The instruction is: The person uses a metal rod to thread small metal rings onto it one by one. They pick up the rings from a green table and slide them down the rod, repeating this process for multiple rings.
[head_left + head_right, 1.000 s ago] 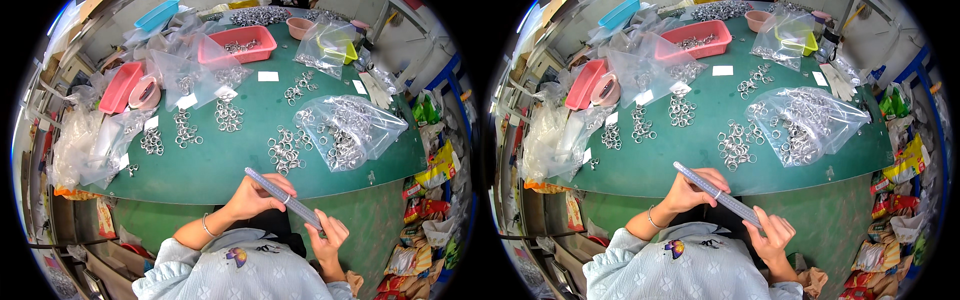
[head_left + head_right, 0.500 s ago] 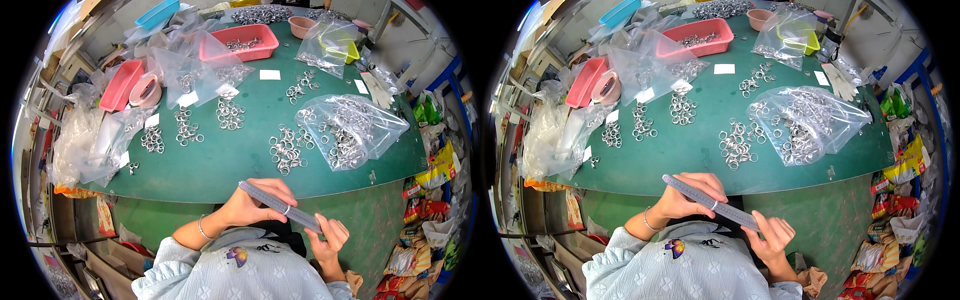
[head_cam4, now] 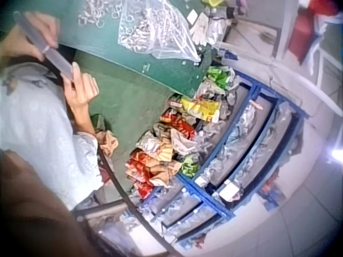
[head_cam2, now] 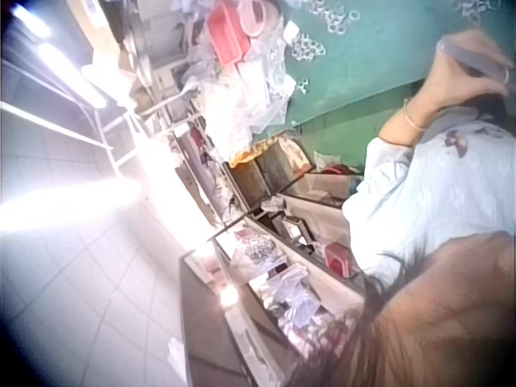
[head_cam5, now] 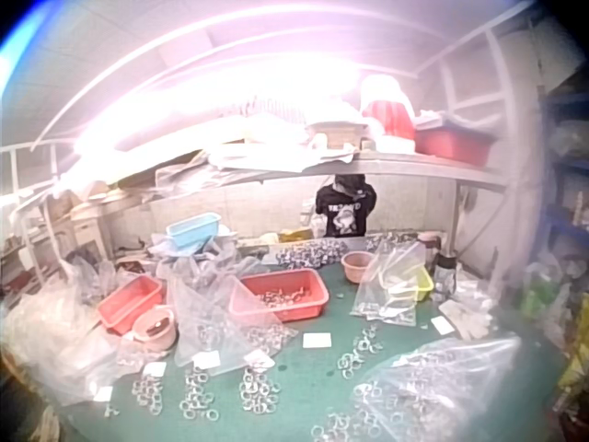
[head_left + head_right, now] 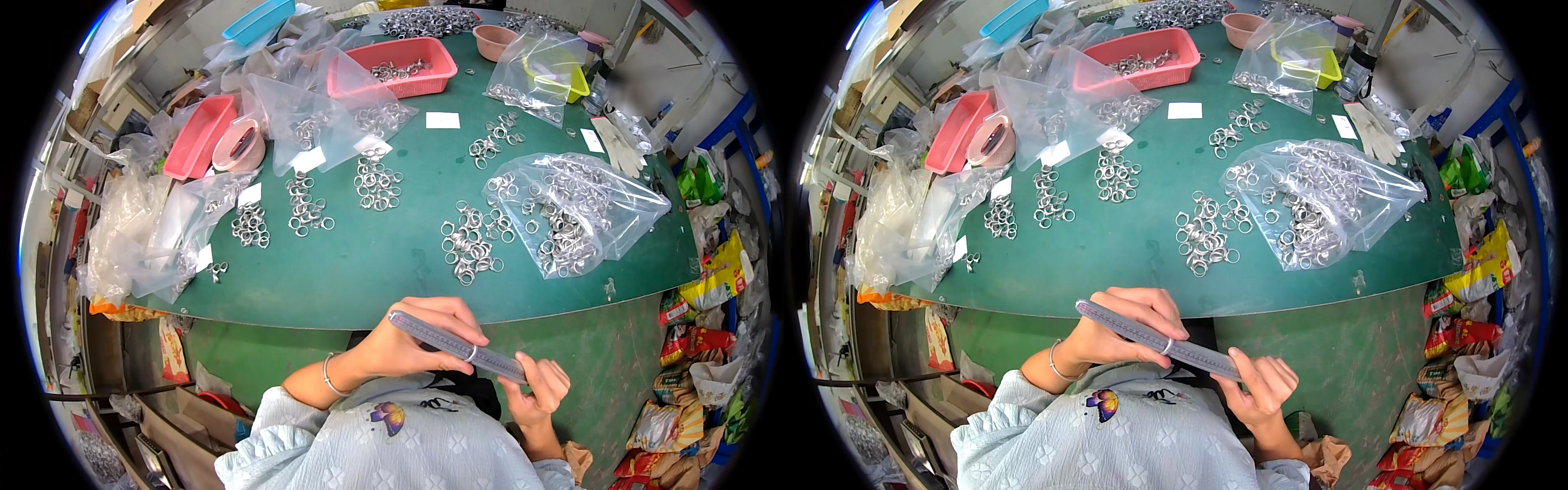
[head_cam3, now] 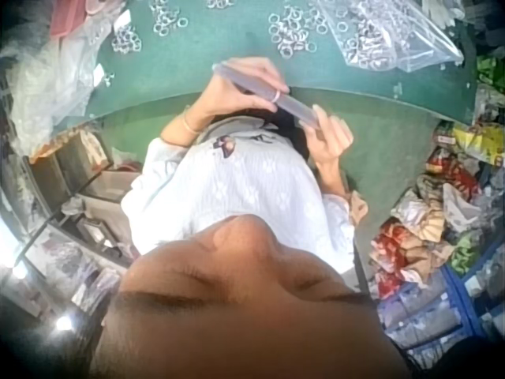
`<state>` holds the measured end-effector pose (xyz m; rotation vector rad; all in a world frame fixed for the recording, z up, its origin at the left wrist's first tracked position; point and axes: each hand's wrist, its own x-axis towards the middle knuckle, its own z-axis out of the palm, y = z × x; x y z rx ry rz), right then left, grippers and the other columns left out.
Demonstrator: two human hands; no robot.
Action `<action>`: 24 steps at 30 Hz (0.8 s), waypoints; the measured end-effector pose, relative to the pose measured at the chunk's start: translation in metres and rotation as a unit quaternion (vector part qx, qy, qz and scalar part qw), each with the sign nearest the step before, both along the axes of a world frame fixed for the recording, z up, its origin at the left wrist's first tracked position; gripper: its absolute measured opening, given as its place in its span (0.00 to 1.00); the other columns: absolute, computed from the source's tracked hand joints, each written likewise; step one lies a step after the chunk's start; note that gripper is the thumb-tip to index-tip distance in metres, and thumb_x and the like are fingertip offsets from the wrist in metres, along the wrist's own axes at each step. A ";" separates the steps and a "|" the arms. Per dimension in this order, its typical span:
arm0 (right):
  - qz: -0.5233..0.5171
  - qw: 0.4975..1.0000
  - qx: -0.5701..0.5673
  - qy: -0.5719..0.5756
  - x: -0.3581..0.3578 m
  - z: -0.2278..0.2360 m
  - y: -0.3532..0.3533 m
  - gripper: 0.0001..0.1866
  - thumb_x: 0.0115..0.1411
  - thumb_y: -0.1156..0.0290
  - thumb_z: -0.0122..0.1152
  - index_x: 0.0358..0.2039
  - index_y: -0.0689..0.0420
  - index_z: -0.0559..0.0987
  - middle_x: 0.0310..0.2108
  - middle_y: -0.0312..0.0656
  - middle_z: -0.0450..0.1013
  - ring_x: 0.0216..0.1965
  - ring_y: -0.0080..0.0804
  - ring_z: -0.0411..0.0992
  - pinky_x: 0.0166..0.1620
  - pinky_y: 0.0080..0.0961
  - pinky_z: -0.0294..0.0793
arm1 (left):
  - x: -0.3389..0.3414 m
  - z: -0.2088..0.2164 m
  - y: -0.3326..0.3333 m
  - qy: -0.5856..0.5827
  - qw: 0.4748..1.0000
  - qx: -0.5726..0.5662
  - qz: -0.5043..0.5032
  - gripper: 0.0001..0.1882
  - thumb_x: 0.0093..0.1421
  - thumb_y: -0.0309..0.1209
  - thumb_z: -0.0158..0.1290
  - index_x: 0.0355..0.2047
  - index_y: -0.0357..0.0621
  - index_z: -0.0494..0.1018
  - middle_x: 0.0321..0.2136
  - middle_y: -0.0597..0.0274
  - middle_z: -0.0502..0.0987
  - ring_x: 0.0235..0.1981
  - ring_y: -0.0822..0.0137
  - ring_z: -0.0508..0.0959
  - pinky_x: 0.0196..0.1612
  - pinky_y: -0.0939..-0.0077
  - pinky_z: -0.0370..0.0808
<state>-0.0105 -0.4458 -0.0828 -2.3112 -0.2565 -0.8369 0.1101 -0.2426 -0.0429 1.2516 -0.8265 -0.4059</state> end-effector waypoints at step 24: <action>-0.003 0.999 0.033 0.034 -0.002 0.000 0.008 0.19 0.40 0.70 0.69 0.36 0.60 0.79 0.13 0.35 0.64 0.11 0.31 0.59 0.17 0.25 0.56 | -0.016 -0.019 -0.014 0.107 0.986 -0.127 0.001 0.14 0.49 0.24 0.61 0.38 0.36 0.76 0.34 0.60 0.72 0.38 0.67 0.73 0.40 0.72 0.71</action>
